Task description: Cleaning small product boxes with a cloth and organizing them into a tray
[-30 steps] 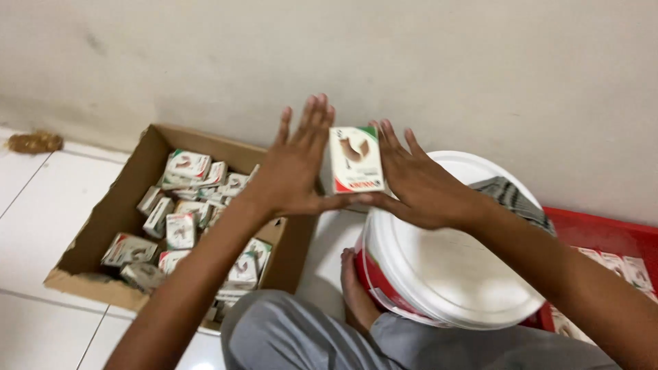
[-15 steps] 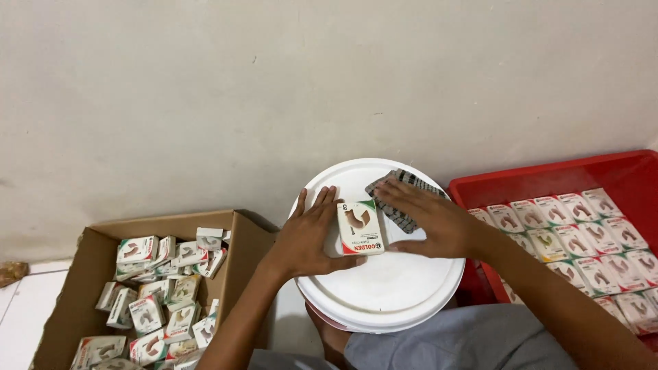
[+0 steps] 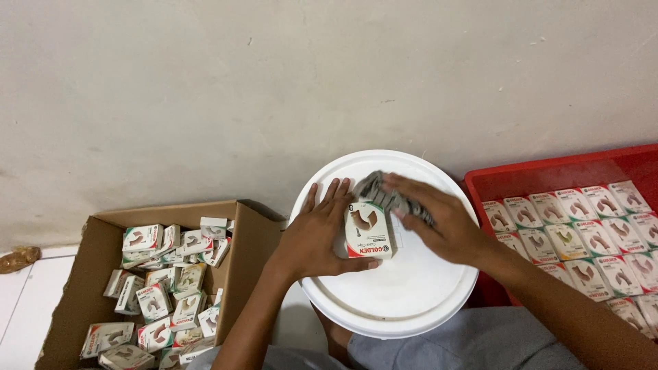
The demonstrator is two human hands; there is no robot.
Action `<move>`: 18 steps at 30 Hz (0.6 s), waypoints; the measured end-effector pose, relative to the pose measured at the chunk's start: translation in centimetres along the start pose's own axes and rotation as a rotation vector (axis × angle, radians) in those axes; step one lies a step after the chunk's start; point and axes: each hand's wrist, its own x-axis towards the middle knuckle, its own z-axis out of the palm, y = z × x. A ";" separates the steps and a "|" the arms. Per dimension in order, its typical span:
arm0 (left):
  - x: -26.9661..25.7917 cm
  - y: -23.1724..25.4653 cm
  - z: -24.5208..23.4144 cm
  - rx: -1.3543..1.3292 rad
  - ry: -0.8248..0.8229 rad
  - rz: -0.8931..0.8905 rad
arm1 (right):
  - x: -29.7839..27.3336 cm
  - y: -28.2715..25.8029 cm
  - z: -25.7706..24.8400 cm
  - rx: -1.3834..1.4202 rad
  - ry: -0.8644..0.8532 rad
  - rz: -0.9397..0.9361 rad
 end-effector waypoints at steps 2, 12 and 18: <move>0.0 -0.4 0.3 0.007 -0.003 -0.003 | -0.1 -0.4 1.0 -0.060 -0.121 -0.116; -0.1 -0.7 0.6 0.001 0.026 0.019 | 0.2 -1.0 1.3 -0.199 -0.219 -0.210; 0.0 -1.9 1.8 0.077 0.052 0.032 | -0.3 -0.5 1.9 -0.133 -0.183 -0.292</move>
